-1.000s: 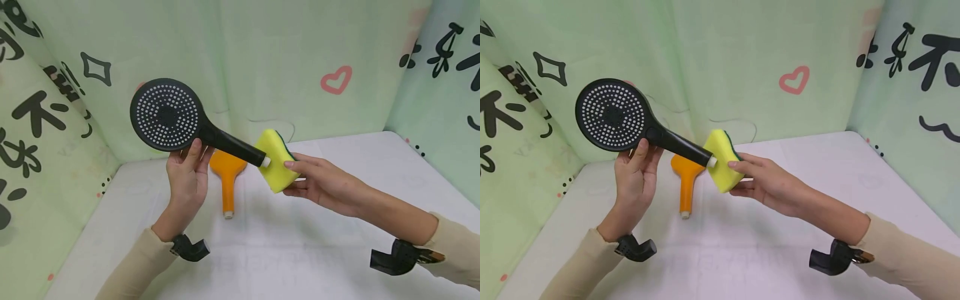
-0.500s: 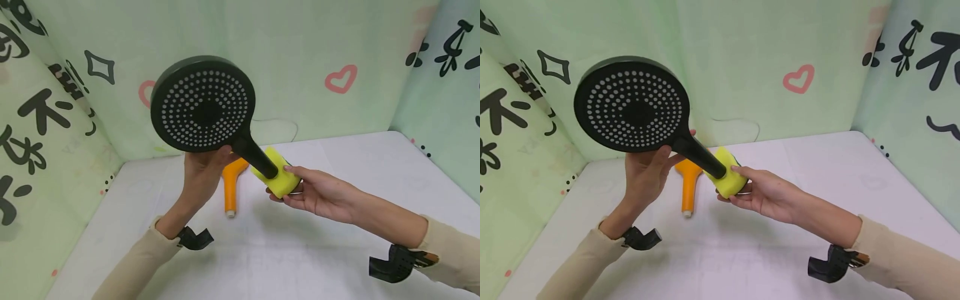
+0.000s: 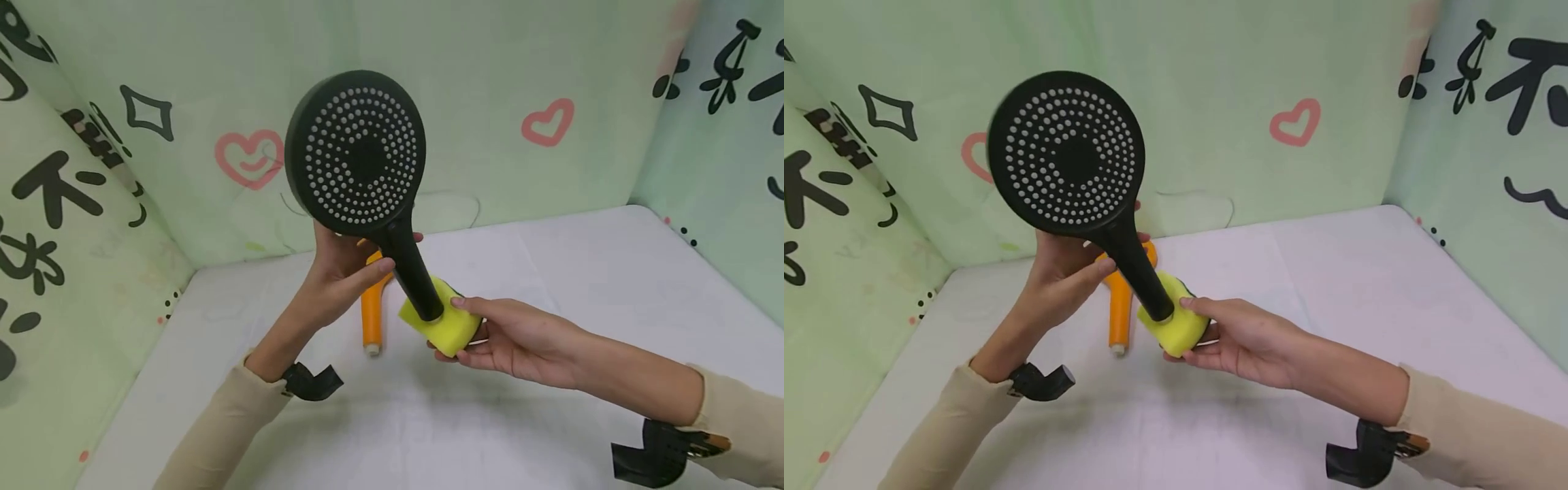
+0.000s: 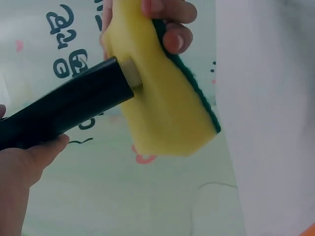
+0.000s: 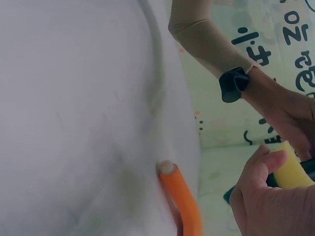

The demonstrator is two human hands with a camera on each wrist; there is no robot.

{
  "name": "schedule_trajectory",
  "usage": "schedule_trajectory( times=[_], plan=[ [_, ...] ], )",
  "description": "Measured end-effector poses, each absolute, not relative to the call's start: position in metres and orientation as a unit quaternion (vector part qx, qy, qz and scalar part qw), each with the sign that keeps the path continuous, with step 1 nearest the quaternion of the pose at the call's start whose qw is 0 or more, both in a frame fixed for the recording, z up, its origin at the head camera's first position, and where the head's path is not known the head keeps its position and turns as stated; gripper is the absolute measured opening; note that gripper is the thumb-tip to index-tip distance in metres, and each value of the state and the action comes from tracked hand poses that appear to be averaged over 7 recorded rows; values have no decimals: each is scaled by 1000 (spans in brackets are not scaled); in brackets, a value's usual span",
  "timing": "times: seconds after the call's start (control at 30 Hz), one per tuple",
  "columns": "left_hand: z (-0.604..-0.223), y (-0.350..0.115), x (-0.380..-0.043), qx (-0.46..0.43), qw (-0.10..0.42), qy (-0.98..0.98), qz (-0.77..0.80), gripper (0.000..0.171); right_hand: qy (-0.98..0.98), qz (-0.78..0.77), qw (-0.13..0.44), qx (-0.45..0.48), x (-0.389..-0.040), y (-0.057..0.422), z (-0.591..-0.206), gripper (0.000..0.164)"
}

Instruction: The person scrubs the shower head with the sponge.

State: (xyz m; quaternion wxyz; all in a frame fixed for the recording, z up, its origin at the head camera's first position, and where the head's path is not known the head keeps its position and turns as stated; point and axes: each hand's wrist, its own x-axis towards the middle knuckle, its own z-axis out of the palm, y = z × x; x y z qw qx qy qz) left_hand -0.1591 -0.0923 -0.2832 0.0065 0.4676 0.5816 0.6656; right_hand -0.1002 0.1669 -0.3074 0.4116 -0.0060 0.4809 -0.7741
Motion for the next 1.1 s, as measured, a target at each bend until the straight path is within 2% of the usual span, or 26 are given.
schedule_trajectory(
  times=[0.13, 0.3, 0.43, 0.57, 0.8, 1.1],
  plan=[
    [-284, -95, -158, 493, 16, 547, 676, 65, 473, -784, 402, -2, -101, 167, -302, 62],
    [-288, -92, -151, 441, -68, 579, 683, 52, 477, -791, 383, 5, -103, 169, -297, 59],
    [-289, -87, -145, 390, -93, 598, 694, 62, 486, -795, 362, 18, -105, 168, -290, 57],
    [-286, -80, -142, 401, -87, 620, 669, 71, 496, -793, 353, 20, -103, 164, -289, 55],
    [-278, -68, -137, 353, -57, 638, 682, 55, 483, -813, 327, 4, -96, 163, -291, 57],
    [-271, -61, -131, 269, -78, 715, 641, 45, 492, -818, 297, 10, -100, 160, -296, 54]
  ],
)
